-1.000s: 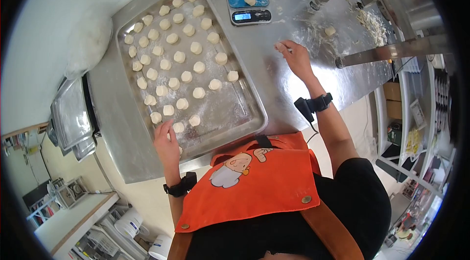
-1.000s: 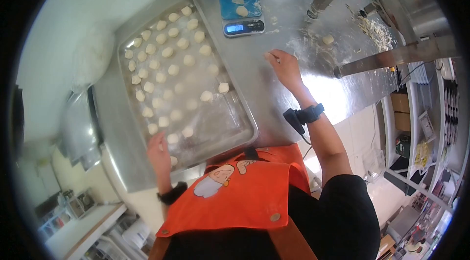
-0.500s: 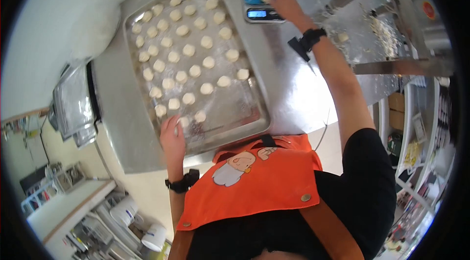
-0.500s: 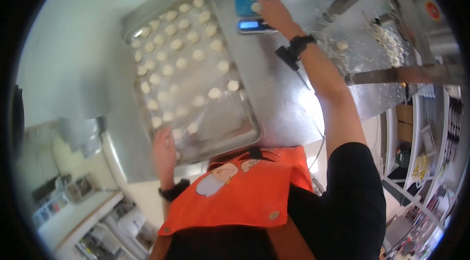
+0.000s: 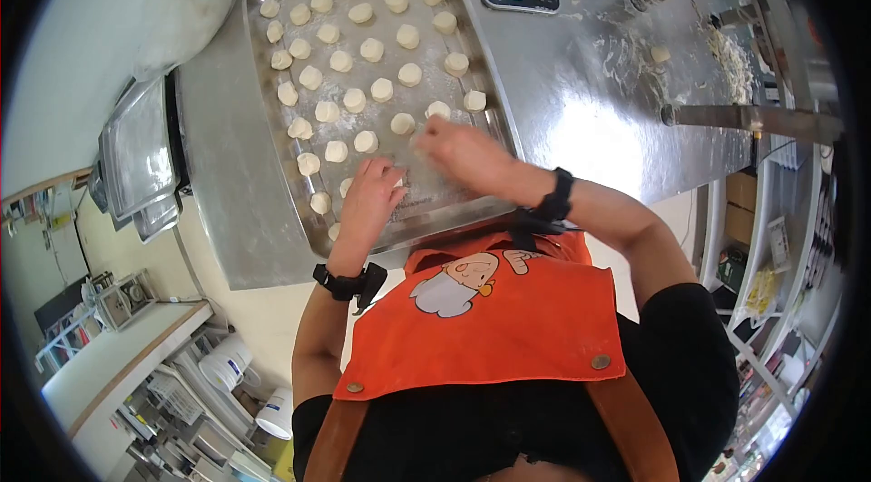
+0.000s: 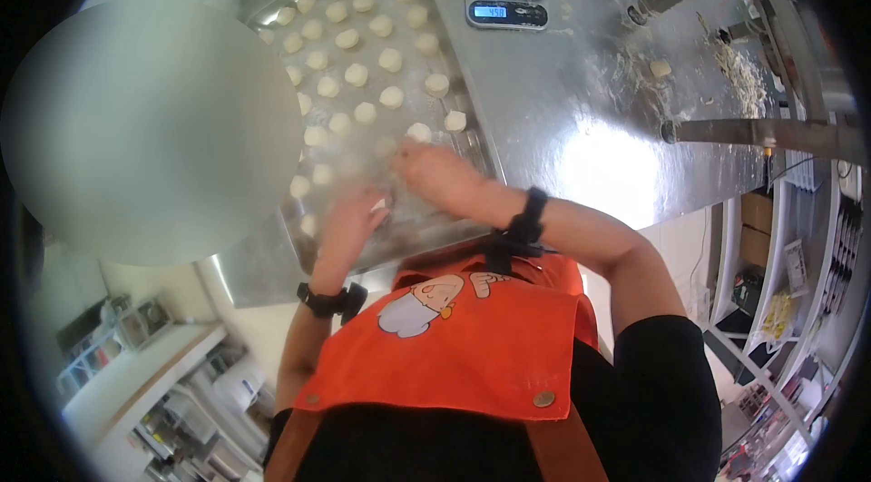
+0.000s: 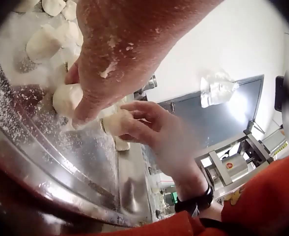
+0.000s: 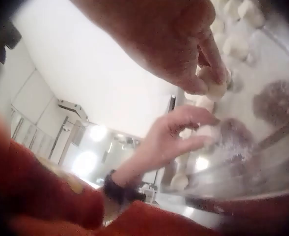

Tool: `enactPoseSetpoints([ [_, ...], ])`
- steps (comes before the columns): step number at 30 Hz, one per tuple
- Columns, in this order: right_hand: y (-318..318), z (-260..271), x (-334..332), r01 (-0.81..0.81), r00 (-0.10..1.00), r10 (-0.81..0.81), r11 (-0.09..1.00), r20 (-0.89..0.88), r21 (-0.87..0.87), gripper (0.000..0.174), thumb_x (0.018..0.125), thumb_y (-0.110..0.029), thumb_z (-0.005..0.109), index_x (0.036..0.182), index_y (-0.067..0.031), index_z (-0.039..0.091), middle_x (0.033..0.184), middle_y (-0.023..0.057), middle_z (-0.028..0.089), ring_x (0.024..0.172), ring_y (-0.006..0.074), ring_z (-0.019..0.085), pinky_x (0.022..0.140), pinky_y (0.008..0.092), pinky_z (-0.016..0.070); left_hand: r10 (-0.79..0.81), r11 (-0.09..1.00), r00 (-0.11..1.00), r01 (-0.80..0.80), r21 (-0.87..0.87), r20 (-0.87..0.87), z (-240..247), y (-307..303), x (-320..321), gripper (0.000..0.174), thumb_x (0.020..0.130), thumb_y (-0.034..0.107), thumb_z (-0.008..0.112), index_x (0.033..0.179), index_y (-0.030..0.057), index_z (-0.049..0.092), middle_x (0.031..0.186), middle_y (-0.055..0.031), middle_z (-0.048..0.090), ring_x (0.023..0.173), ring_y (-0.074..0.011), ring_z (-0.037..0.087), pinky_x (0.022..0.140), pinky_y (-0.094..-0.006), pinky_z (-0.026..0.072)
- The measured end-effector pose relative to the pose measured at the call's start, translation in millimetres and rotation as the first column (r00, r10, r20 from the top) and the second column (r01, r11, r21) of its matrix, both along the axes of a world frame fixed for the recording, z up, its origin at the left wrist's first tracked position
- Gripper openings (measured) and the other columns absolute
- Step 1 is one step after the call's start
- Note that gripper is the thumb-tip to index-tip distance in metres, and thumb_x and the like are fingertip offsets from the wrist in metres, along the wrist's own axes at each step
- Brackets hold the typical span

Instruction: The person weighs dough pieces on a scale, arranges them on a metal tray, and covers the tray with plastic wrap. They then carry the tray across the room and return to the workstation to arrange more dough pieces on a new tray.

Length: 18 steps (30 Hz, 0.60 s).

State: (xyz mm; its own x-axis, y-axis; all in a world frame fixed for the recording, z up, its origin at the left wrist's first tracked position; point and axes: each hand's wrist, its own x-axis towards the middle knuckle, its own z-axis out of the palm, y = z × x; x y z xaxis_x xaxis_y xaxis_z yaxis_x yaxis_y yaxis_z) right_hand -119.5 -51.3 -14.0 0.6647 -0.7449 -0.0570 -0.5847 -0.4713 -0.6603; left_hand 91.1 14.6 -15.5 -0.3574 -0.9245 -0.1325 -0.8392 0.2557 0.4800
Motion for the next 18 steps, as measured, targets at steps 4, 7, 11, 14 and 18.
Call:
enactPoseSetpoints([
  [4,14.7,-35.8,28.3,-0.093,0.993,0.07,0.966,-0.1,-0.242,0.02,0.081,-0.02,0.061,0.097,-0.0071,0.058,0.101,0.0146,0.056,0.082,0.032,0.064,0.066,0.0409,0.0529,0.006,1.0,1.0,-0.006,-0.008,0.015,-10.7,2.7,4.5,0.029,0.074,0.002,0.065,0.102,0.0051,0.063,0.104,-0.0104,0.056,0.101,-0.0301,0.053,0.086,-0.0387,0.0468],
  [7,9.4,-7.5,22.8,-0.072,0.969,0.041,0.99,-0.243,-0.119,0.022,0.081,-0.025,0.06,0.097,-0.0095,0.06,0.095,0.0134,0.06,0.08,0.0321,0.065,0.064,0.0401,0.0527,0.02,0.995,1.0,-0.019,-0.103,0.017,-25.8,-1.1,10.9,0.027,0.076,0.0,0.061,0.103,0.0026,0.062,0.108,-0.0117,0.057,0.104,-0.0315,0.052,0.088,-0.0397,0.046],
  [11,-27.6,-1.1,-46.5,0.242,0.948,-0.296,0.907,-0.115,-0.344,0.017,0.085,-0.023,0.056,0.094,-0.0101,0.062,0.092,0.0102,0.064,0.079,0.03,0.065,0.064,0.0406,0.0522,0.051,0.996,0.997,-0.046,-0.076,0.064,-13.8,-1.2,3.6,0.028,0.078,0.001,0.059,0.106,0.0003,0.061,0.114,-0.013,0.057,0.108,-0.0322,0.051,0.092,-0.0396,0.0444],
  [14,-72.7,-0.5,-154.7,0.492,0.776,-0.609,0.745,-0.16,-0.45,0.019,0.088,-0.02,0.049,0.091,-0.0077,0.063,0.098,0.0104,0.064,0.081,0.0326,0.064,0.068,0.0434,0.0517,0.091,0.996,0.989,-0.091,-0.006,0.114,-10.0,1.1,-2.3,0.031,0.085,0.009,0.059,0.114,0.0002,0.059,0.122,-0.0157,0.055,0.115,-0.0321,0.048,0.096,-0.0393,0.0417],
  [18,-74.3,14.6,-237.3,0.688,0.593,-0.783,0.613,-0.186,-0.387,0.026,0.091,-0.024,0.047,0.087,-0.0034,0.063,0.086,0.0191,0.064,0.079,0.0399,0.06,0.07,0.0489,0.0474,0.162,0.987,0.985,-0.163,0.009,0.054,11.7,0.9,-8.8,0.032,0.089,0.013,0.057,0.118,-0.001,0.057,0.124,-0.0175,0.054,0.116,-0.0329,0.049,0.097,-0.0408,0.0416],
])
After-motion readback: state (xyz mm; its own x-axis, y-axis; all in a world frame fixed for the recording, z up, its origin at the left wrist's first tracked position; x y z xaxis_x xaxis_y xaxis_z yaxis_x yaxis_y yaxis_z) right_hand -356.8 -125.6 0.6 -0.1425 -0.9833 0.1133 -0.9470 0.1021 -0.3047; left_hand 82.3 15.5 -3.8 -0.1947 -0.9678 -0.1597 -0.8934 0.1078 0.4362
